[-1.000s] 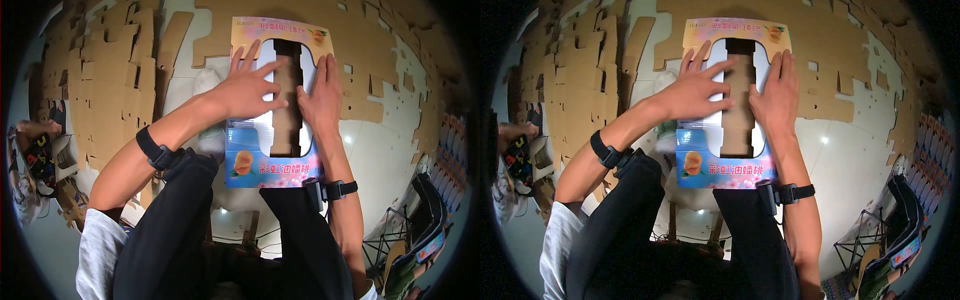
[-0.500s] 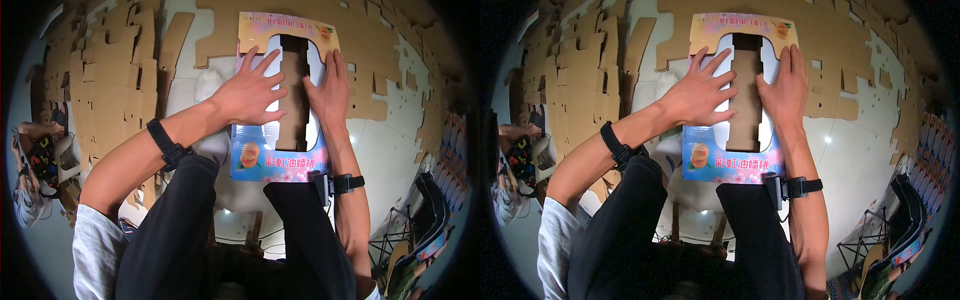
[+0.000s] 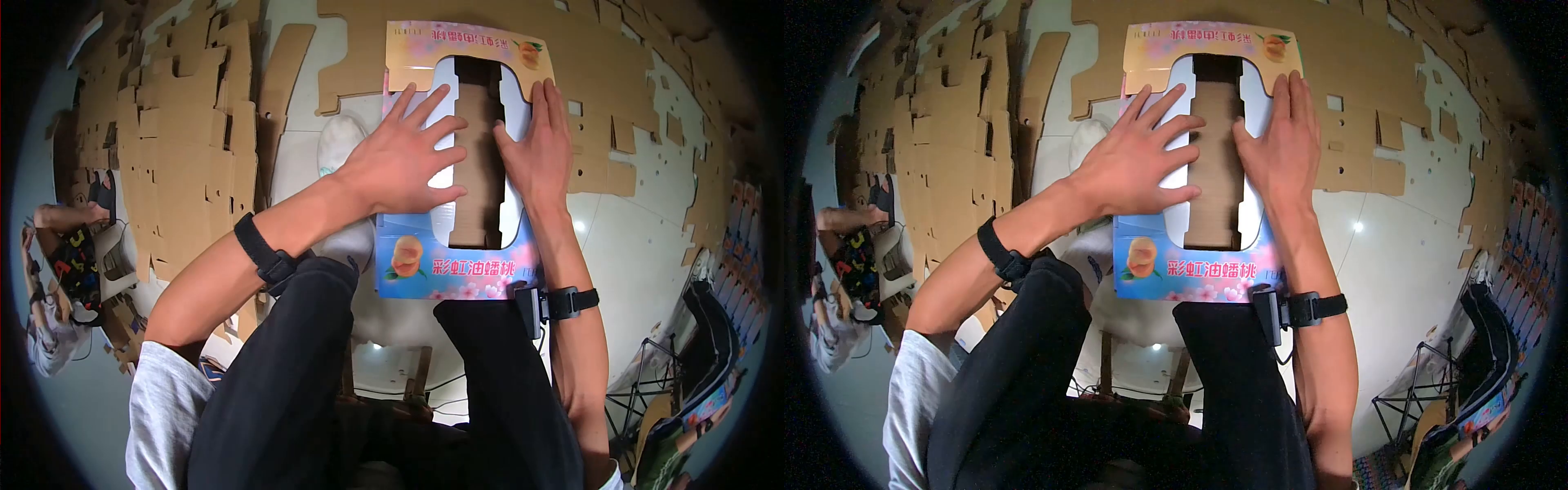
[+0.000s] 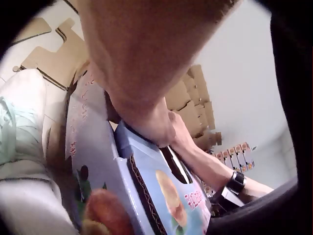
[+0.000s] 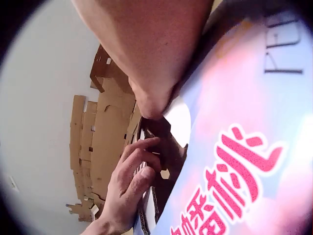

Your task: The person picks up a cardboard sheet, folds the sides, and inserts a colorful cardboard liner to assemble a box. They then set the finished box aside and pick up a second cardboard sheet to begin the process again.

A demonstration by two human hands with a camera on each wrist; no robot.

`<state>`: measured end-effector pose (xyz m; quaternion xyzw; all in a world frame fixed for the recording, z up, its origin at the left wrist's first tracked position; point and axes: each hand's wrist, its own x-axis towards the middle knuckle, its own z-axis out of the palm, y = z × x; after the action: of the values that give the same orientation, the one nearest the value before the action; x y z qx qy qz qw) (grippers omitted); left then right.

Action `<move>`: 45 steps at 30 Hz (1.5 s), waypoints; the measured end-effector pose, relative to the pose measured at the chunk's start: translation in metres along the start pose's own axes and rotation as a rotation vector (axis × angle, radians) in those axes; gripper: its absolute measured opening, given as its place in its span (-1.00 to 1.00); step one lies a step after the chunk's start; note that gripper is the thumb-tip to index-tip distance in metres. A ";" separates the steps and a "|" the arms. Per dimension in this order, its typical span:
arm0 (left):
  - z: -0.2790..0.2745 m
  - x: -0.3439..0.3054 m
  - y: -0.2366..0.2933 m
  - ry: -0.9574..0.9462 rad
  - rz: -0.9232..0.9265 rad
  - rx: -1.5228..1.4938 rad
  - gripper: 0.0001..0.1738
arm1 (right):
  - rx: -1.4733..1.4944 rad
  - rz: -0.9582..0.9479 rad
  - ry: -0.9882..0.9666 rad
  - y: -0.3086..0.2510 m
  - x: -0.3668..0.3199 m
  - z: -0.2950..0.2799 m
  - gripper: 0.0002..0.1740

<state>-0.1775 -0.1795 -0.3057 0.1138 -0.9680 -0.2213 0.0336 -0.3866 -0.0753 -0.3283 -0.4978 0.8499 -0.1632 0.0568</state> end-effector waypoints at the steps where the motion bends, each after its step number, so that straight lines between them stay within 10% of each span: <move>1: -0.001 0.000 -0.002 0.020 0.008 -0.012 -0.55 | 0.022 0.006 -0.003 0.000 0.000 0.000 -0.06; 21: -0.007 0.009 -0.002 -0.119 0.140 -0.134 -0.55 | -0.164 -0.117 -0.174 -0.026 -0.038 -0.040 0.01; 29: -0.011 0.003 -0.019 0.236 0.160 -0.224 -0.71 | 0.081 0.295 -0.311 -0.005 -0.026 -0.050 0.16; 35: -0.024 -0.035 -0.059 0.423 -0.195 -0.186 -0.64 | 0.101 0.469 -0.057 0.073 -0.037 -0.076 0.00; 41: -0.012 -0.115 -0.115 0.227 -0.527 0.321 -0.56 | -0.213 0.949 0.314 0.304 -0.100 -0.119 0.09; 45: -0.005 -0.134 -0.126 0.035 -0.571 0.385 -0.57 | 1.148 1.416 0.504 0.400 -0.173 -0.138 -0.38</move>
<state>-0.0211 -0.2610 -0.3582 0.3882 -0.9203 -0.0333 -0.0350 -0.6670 0.2853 -0.3431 0.2878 0.7315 -0.5869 0.1939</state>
